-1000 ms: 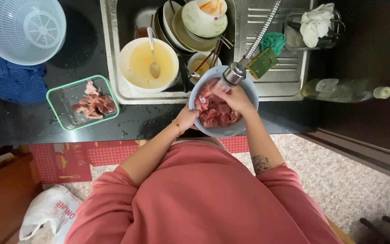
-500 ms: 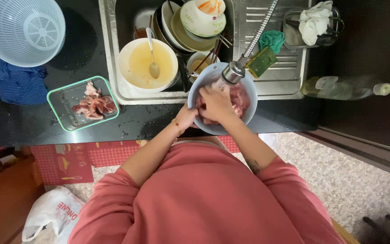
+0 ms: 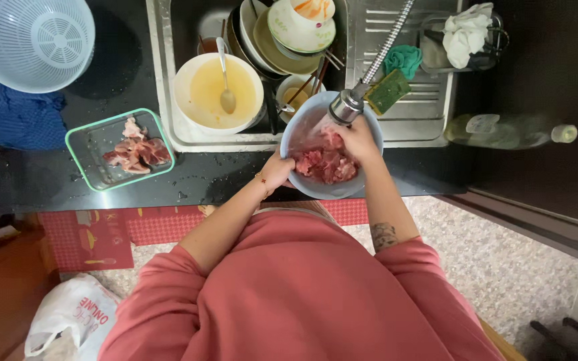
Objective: The person washes raw meat chunks in a bowl under a kitchen faucet by hand, rubbing and rinsing the meat through several changes of water before transferring it to a colander.
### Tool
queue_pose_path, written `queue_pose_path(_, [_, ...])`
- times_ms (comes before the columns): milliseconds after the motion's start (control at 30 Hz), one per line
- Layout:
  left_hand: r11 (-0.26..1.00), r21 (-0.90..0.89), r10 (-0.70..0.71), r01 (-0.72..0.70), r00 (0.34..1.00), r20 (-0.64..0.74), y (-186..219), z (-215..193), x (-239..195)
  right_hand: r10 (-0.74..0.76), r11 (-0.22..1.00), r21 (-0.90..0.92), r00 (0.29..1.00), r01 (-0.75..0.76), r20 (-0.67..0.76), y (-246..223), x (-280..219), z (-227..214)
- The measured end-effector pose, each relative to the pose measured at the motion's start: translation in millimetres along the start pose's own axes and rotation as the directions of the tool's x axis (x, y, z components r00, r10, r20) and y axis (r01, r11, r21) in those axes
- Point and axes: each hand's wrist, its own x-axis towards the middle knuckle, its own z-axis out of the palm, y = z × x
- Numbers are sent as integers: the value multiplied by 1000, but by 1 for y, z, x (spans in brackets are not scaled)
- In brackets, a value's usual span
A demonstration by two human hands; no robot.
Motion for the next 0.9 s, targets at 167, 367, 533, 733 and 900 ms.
queue_pose_path(167, [1000,20,8,-7,1000,-13,2,0,-2,38,947,320,999,-37,1,-36,-9,23])
queue_pose_path(367, [1000,32,-1,1,1000,-7,7,-1,-7,103,962,256,995,-98,-6,-57,-4,39])
queue_pose_path(533, [999,39,10,-9,1000,-13,9,2,-12,-129,757,-651,989,48,-76,-96,-33,38])
queue_pose_path(733, [1000,31,3,-3,1000,15,-15,-4,15,173,518,-855,978,10,117,-81,-65,23])
queue_pose_path(900, [1000,-7,8,-8,1000,-2,20,5,-22,223,564,-822,944,79,244,-109,-31,26])
